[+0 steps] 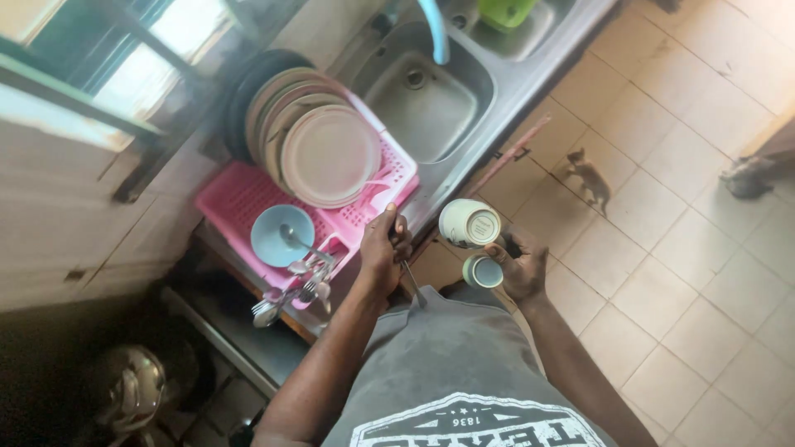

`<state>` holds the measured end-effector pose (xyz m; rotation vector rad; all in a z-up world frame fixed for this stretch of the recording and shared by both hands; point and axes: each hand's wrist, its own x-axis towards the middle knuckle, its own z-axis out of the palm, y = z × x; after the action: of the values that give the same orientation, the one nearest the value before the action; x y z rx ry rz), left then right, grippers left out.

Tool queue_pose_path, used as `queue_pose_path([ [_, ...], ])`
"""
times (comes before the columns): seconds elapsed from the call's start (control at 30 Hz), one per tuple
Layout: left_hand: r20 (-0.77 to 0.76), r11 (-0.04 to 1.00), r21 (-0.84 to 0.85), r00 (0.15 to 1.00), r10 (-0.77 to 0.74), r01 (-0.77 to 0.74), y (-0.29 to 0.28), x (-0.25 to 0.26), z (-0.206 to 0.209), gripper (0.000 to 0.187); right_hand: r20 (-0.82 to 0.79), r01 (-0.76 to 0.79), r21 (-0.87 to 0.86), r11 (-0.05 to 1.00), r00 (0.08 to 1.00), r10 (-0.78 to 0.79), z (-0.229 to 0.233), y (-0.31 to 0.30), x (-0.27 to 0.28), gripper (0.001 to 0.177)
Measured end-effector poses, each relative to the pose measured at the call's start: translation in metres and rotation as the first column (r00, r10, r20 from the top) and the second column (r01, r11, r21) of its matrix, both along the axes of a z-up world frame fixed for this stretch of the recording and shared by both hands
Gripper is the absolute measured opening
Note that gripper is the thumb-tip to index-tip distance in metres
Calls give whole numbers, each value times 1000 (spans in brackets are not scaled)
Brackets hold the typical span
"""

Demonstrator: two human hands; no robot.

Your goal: The person takes mugs and spoons from a kitchen area and sets them on a dining table.

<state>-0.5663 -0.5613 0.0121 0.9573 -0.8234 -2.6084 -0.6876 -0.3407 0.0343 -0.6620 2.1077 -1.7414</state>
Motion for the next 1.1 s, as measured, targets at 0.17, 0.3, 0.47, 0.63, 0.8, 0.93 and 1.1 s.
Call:
queue_pose_path([
  [0.17,8,974,-112,980,-197,196,53,-79,29,22,-63,175,16,984,983,-174,0,70,-32,60],
  [0.3,-10,932,-172,946,-325,318,105,-137,34,17,-81,327,51,944,943,-322,0,133,-53,63],
  [0.47,16,870,-85,873,-487,486,174,-200,20,22,-87,496,119,860,868,-489,-7,213,-70,63],
  [0.63,-11,762,-16,762,-648,648,248,-255,14,20,-79,650,104,753,760,-645,1,274,-76,62],
  [0.8,51,617,-163,631,-774,770,313,-307,7,16,-20,784,76,617,620,-785,-7,322,-87,59],
  [0.93,15,559,-92,563,-827,824,364,-354,3,17,-34,865,66,498,500,-865,-8,357,-109,58],
  [1.1,42,502,240,508,-860,831,416,-430,-34,42,-51,923,41,383,385,-922,-8,404,-165,52],
])
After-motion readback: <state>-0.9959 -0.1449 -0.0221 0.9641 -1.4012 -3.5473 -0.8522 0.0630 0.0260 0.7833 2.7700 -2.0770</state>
